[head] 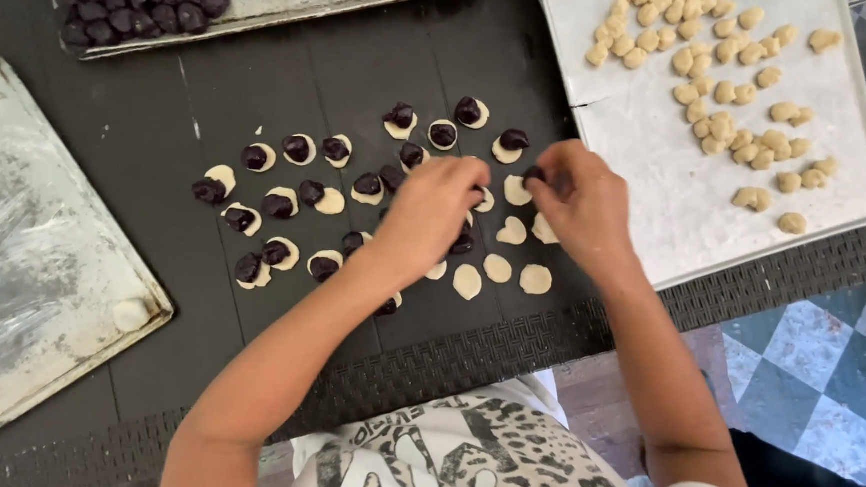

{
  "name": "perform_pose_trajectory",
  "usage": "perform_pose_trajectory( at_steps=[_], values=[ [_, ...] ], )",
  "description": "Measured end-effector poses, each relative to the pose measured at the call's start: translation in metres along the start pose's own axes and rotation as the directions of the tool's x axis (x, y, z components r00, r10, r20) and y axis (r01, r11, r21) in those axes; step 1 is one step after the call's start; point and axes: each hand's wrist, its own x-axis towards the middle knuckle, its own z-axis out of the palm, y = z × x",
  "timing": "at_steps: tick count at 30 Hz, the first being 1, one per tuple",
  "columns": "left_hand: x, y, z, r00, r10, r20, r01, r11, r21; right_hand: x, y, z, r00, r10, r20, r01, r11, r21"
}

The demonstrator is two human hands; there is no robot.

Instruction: The person flattens small white dough pieces on a black mat and arranges them in rows. They then lift a tray of dark round balls and pour them onto the flattened dough pieces, placing one dark ball on top of each white piece.

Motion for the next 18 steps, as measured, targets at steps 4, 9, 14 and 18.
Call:
perform_pose_trajectory(
  at_steps=[4,9,14,18],
  values=[
    [-0.008,-0.01,0.023,0.998,0.061,0.008,-0.062,0.993,0.104,-0.009,0.023,0.016,0.998,-0.05,-0.028,0.048,0.996,-0.078],
    [0.002,0.004,-0.029,0.995,0.058,0.086,-0.082,0.947,0.311,-0.01,-0.002,0.012,0.906,-0.421,-0.036,0.356,0.806,-0.473],
    [-0.021,-0.002,-0.073,0.987,0.043,0.157,-0.087,0.954,0.288,-0.033,-0.04,0.044,0.88,-0.462,0.108,0.472,0.825,-0.313],
    [-0.042,0.005,-0.073,0.986,0.098,0.132,-0.147,0.886,0.44,-0.044,-0.039,0.058,0.887,-0.408,0.216,0.46,0.819,-0.344]
  ],
)
